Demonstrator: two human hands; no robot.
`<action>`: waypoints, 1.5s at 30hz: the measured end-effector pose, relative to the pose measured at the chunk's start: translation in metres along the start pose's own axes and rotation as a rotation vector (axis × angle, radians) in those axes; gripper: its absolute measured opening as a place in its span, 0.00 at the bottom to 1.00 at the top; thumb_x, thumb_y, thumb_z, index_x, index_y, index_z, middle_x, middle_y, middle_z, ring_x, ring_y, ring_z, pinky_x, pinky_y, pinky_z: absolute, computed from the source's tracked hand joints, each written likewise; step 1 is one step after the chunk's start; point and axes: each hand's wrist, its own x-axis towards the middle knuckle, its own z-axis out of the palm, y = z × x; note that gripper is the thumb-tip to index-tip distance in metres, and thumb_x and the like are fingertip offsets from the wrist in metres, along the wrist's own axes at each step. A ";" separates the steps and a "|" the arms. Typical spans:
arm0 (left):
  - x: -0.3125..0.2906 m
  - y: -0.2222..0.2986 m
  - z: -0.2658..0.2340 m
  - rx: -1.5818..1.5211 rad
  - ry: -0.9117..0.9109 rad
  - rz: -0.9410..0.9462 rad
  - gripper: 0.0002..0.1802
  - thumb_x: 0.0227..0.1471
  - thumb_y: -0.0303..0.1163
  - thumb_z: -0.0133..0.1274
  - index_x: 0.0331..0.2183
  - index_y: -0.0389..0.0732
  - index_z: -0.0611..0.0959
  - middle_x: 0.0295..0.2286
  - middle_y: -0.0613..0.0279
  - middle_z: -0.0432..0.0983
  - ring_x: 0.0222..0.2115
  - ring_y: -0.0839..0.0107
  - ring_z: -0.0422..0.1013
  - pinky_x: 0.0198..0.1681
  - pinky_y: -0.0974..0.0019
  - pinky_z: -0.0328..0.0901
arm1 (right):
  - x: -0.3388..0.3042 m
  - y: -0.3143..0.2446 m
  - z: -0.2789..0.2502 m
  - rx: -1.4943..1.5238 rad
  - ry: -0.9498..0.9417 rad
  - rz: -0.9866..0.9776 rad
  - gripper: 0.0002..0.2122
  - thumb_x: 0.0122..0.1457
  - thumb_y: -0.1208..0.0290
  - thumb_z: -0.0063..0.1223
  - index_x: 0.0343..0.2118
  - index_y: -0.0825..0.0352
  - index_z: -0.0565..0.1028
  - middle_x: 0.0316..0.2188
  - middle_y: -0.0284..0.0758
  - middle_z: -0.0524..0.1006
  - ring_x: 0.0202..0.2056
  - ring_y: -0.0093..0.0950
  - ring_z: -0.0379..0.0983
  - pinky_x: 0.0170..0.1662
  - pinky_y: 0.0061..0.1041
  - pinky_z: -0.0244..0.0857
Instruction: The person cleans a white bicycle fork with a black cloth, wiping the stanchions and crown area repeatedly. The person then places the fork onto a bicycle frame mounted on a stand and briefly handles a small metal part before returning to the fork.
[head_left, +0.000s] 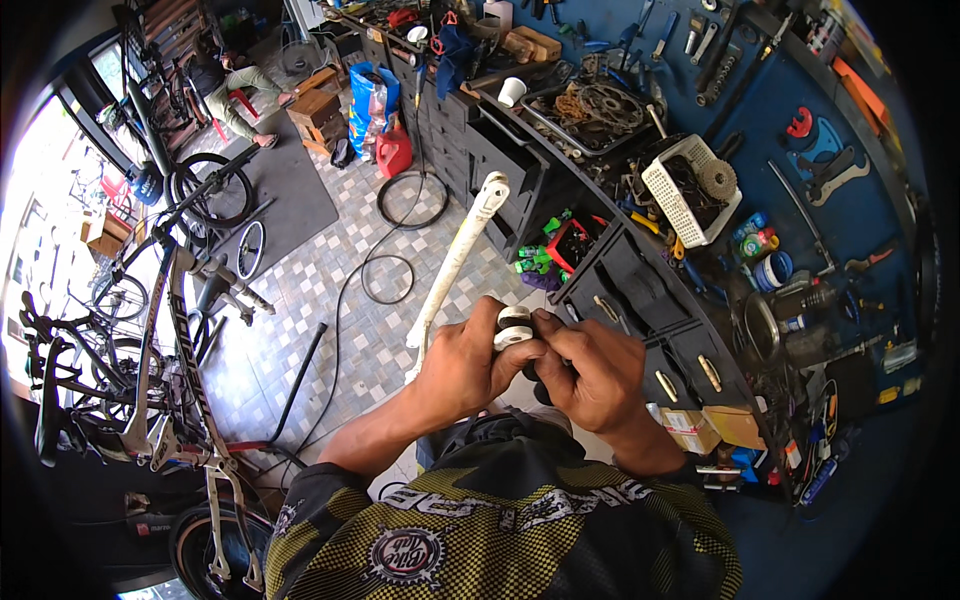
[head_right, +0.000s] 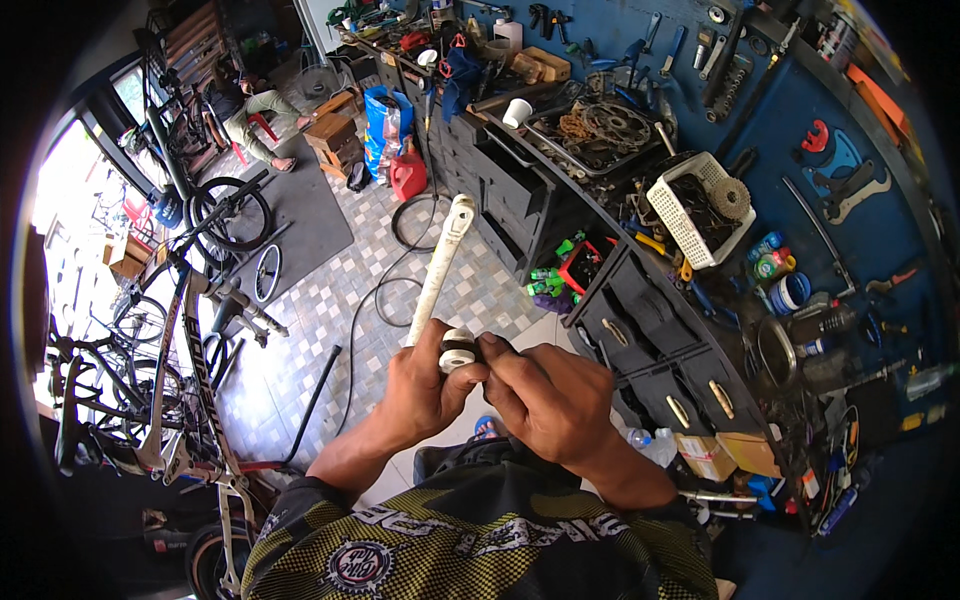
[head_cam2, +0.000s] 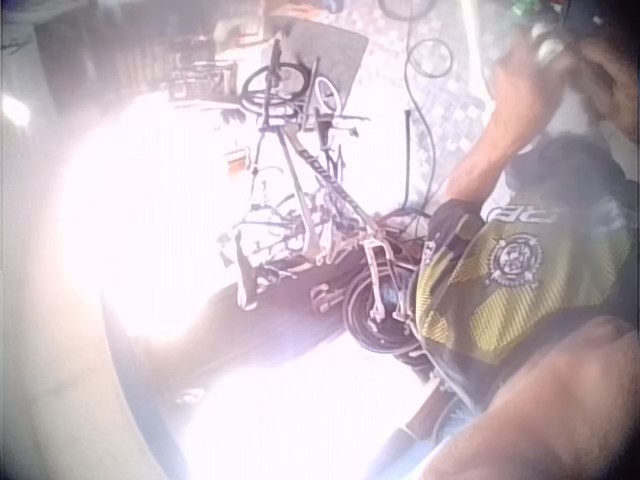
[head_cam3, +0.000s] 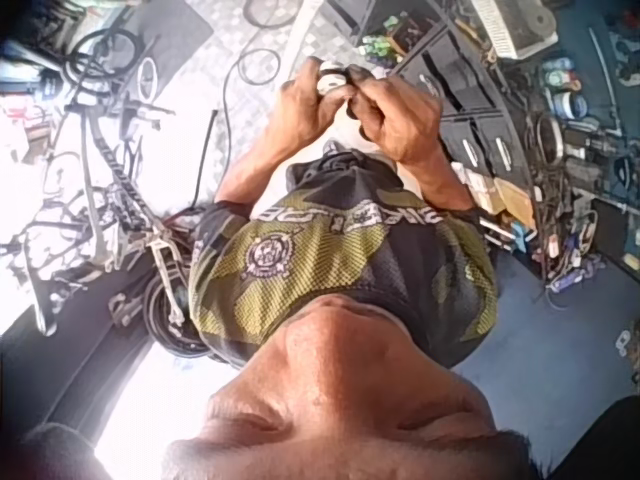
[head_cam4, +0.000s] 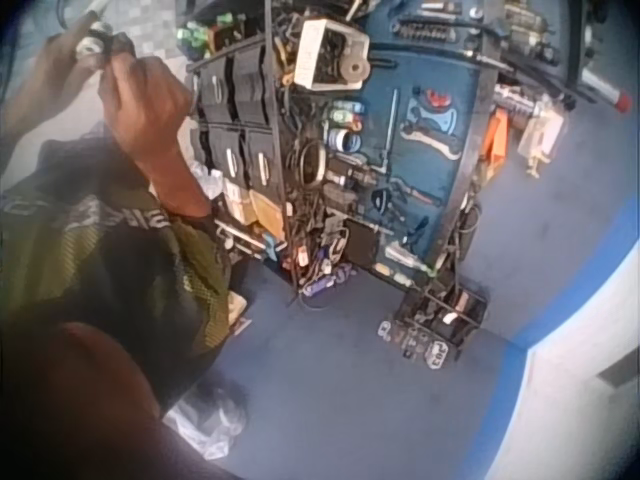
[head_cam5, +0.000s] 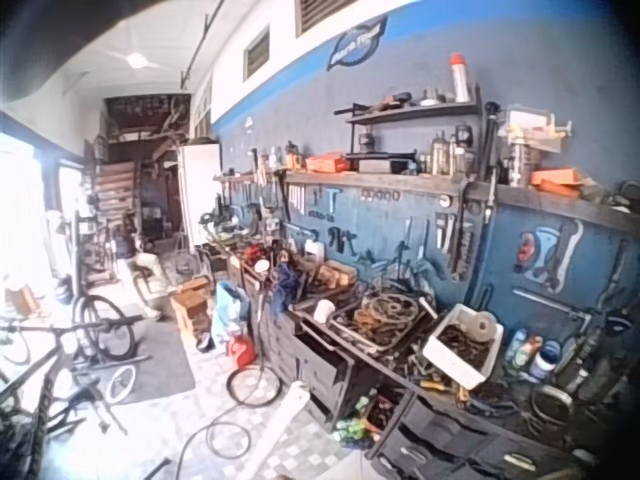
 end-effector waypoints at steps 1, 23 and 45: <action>0.000 0.000 0.000 0.008 -0.005 -0.023 0.29 0.60 0.49 0.62 0.42 0.33 0.69 0.20 0.48 0.78 0.23 0.42 0.79 0.22 0.51 0.72 | -0.001 0.000 0.001 0.000 0.003 0.017 0.05 0.57 0.76 0.64 0.34 0.69 0.78 0.24 0.38 0.79 0.20 0.34 0.75 0.22 0.32 0.67; -0.004 0.003 0.004 0.004 0.016 -0.054 0.27 0.63 0.47 0.59 0.43 0.33 0.69 0.21 0.47 0.79 0.22 0.43 0.79 0.22 0.50 0.72 | -0.009 0.004 0.011 0.017 0.029 0.009 0.07 0.54 0.76 0.65 0.35 0.66 0.79 0.20 0.32 0.74 0.17 0.31 0.71 0.20 0.31 0.64; -0.006 0.009 0.010 0.057 -0.174 -0.204 0.27 0.58 0.48 0.65 0.41 0.36 0.72 0.24 0.47 0.81 0.27 0.44 0.81 0.27 0.50 0.73 | 0.025 0.040 0.000 -0.083 0.252 0.218 0.05 0.61 0.76 0.61 0.39 0.68 0.82 0.28 0.37 0.83 0.26 0.35 0.80 0.31 0.31 0.73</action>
